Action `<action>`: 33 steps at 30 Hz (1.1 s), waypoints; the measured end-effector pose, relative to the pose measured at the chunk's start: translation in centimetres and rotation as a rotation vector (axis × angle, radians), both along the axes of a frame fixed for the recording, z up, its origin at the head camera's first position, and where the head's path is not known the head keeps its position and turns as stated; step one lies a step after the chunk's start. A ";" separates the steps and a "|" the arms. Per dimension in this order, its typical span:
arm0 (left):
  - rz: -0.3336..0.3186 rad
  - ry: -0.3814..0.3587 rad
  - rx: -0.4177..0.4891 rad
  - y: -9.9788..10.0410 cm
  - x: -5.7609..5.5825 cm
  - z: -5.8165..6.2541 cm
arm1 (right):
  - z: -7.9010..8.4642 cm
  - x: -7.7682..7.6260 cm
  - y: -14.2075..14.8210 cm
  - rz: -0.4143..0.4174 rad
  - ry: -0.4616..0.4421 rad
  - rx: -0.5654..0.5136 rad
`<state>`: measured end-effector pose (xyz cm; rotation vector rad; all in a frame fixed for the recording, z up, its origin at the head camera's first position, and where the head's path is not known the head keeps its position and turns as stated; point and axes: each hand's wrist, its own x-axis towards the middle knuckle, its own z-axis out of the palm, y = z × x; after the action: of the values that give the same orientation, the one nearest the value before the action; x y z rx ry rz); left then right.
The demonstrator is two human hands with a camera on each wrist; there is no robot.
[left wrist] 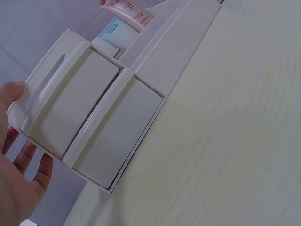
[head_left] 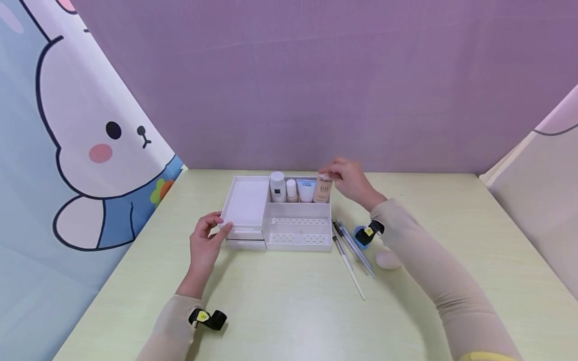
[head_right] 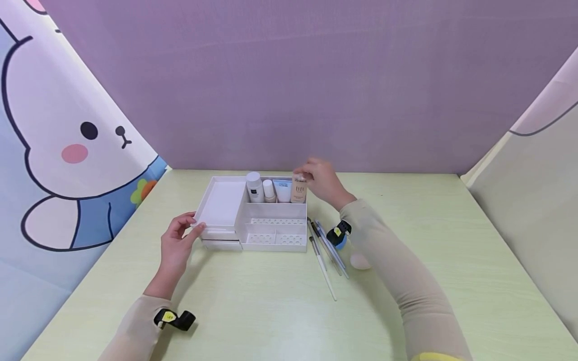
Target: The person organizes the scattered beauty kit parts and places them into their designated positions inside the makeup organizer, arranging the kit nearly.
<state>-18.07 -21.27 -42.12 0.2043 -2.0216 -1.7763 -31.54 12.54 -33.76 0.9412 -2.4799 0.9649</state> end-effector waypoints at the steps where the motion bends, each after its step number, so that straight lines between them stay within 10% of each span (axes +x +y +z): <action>1: 0.001 0.002 0.001 0.0 0.0 0.0 | -0.2 0.0 0.0 0.003 -0.005 0.001; 33: 0.005 0.008 0.002 -0.1 0.0 -0.1 | -2.3 -0.9 0.9 0.102 -0.256 0.006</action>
<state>-18.09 -21.39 -42.25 0.2021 -2.0124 -1.7737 -32.46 13.41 -36.07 1.0108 -2.6660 1.1780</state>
